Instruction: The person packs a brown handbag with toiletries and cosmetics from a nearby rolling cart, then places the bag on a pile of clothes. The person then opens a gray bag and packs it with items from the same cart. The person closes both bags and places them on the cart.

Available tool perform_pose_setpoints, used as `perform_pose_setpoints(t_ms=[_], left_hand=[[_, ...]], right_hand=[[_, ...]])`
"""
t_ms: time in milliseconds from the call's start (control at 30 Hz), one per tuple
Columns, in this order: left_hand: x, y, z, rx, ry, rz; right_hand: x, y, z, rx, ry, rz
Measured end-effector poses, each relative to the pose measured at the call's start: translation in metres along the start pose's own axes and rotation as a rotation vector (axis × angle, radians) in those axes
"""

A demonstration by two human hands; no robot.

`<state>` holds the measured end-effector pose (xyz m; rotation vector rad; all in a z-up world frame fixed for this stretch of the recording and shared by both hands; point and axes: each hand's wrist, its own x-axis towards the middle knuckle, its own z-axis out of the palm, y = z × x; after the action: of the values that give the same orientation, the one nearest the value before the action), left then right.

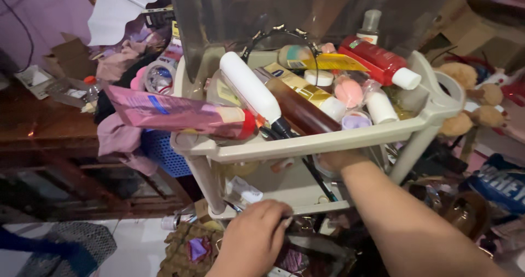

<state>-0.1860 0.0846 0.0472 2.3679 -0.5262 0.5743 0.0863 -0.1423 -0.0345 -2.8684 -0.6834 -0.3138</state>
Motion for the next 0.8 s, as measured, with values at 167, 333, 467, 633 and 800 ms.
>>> perform_pose_setpoints(t_ms=[167, 333, 467, 633, 800], left_hand=[[0.014, -0.007, 0.009, 0.064, -0.056, -0.043], [0.009, -0.015, 0.011, -0.043, 0.0, -0.041], [0.012, -0.021, 0.006, -0.143, 0.002, -0.163], [0.006, -0.018, -0.004, -0.256, -0.024, -0.384], [-0.008, -0.019, -0.011, -0.203, -0.021, -0.228]], right_hand=[[0.003, 0.024, 0.024, -0.034, 0.031, -0.112], [-0.007, 0.005, -0.007, 0.075, 0.141, -0.058], [-0.05, -0.035, -0.071, 0.367, 0.057, 0.171], [-0.147, -0.102, -0.107, 0.872, -0.785, 0.007], [-0.178, -0.137, -0.059, 0.616, -0.684, -0.446]])
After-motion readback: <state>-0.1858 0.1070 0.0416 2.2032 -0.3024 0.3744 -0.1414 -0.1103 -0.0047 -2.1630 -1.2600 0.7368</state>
